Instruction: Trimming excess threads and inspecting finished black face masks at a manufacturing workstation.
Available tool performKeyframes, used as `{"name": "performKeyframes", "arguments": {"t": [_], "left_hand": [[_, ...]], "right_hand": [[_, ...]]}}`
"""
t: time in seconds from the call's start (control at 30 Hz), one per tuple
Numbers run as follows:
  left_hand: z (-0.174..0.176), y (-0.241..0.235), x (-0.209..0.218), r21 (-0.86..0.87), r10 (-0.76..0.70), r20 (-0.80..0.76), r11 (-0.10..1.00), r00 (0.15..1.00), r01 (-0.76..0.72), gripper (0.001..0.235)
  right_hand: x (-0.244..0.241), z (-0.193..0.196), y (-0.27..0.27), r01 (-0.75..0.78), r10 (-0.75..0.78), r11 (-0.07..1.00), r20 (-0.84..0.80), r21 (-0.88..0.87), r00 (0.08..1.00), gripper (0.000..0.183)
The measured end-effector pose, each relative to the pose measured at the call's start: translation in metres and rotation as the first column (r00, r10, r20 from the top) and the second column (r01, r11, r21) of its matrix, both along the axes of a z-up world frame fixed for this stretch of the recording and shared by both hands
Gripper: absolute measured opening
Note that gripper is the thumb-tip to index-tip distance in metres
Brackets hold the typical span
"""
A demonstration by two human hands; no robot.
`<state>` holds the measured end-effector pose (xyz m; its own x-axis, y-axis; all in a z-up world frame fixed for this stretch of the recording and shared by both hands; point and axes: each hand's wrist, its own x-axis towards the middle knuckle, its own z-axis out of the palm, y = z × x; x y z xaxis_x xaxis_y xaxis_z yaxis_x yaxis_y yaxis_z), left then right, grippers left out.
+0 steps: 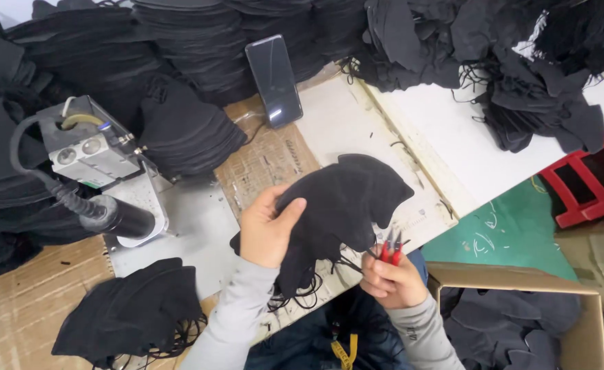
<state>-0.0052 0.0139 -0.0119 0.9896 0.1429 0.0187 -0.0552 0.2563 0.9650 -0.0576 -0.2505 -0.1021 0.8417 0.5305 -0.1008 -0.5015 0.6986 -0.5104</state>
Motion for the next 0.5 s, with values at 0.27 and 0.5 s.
{"name": "performKeyframes", "arguments": {"t": [0.27, 0.5], "left_hand": [[-0.011, 0.014, -0.013, -0.080, 0.019, -0.207, 0.996, 0.978, -0.036, 0.027], [-0.004, 0.037, -0.037, -0.066, 0.047, -0.242, 0.996, 0.969, -0.065, 0.027]], "right_hand": [[-0.017, -0.005, -0.012, 0.077, -0.075, 0.996, -0.049, 0.033, 0.996, 0.019], [-0.032, 0.028, -0.004, 0.043, -0.020, 0.856, 0.049, -0.515, 0.999, 0.021]]}}
